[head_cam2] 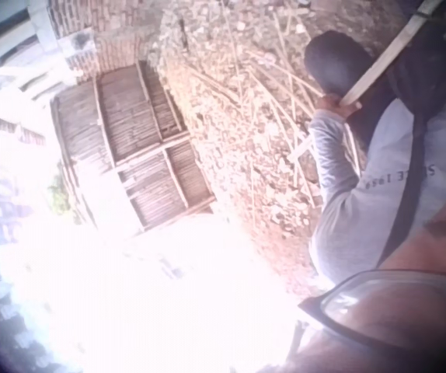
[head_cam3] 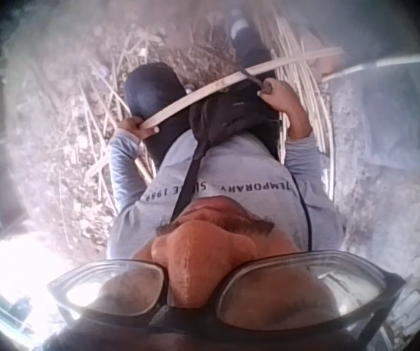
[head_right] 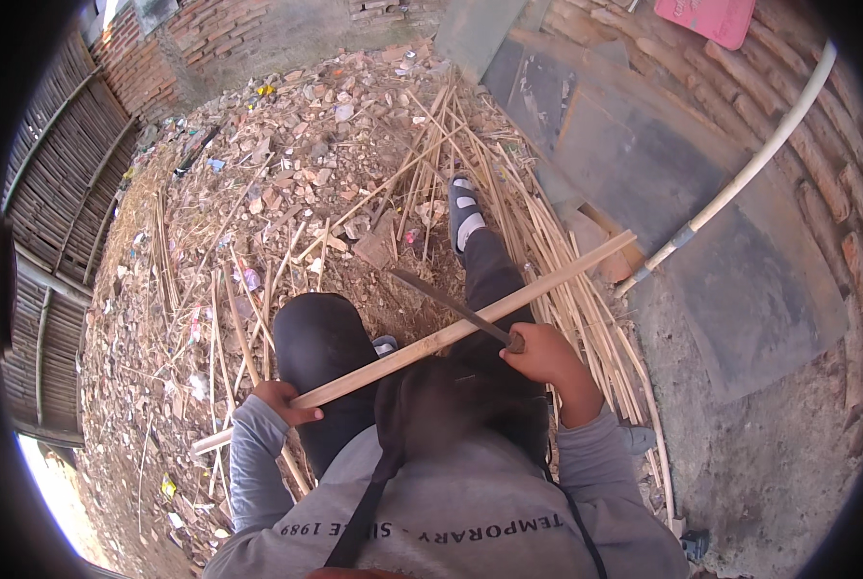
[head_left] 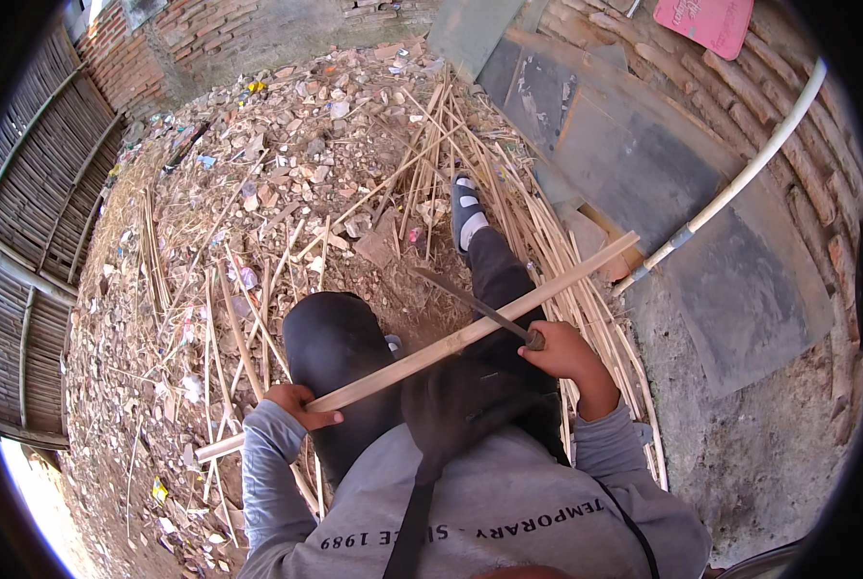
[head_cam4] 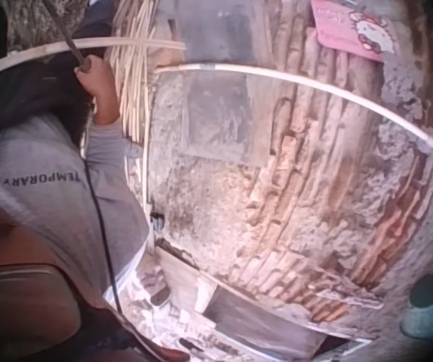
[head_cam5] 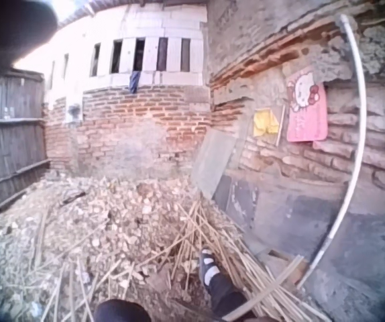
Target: The person shaves a strip of bamboo by hand using a large knife, pulling the blade along the length of the wood while sitting on the ground.
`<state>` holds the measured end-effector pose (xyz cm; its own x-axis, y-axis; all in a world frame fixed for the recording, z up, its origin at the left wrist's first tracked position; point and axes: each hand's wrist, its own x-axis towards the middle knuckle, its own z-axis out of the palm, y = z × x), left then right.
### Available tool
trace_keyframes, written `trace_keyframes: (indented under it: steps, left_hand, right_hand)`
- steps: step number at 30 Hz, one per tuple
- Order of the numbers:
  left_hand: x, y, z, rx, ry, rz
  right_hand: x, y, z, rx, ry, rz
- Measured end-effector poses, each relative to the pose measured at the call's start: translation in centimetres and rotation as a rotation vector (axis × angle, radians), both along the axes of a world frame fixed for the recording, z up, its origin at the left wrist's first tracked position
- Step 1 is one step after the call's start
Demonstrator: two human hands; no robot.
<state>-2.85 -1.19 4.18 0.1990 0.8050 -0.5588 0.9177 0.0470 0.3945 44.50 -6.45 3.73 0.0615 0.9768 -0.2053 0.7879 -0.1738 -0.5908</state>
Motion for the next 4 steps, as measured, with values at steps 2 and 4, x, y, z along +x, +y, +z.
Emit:
trace_keyframes:
  steps: [2,4]
  left_hand:
    - [-0.03,-0.03,0.00,0.011,0.019,-0.005]
    - [0.17,0.07,0.43,0.001,0.070,-0.041]
  right_hand:
    - [-0.83,-0.19,-0.11,-0.037,0.011,0.054]
    - [-1.04,-0.13,-0.12,-0.091,0.030,0.061]
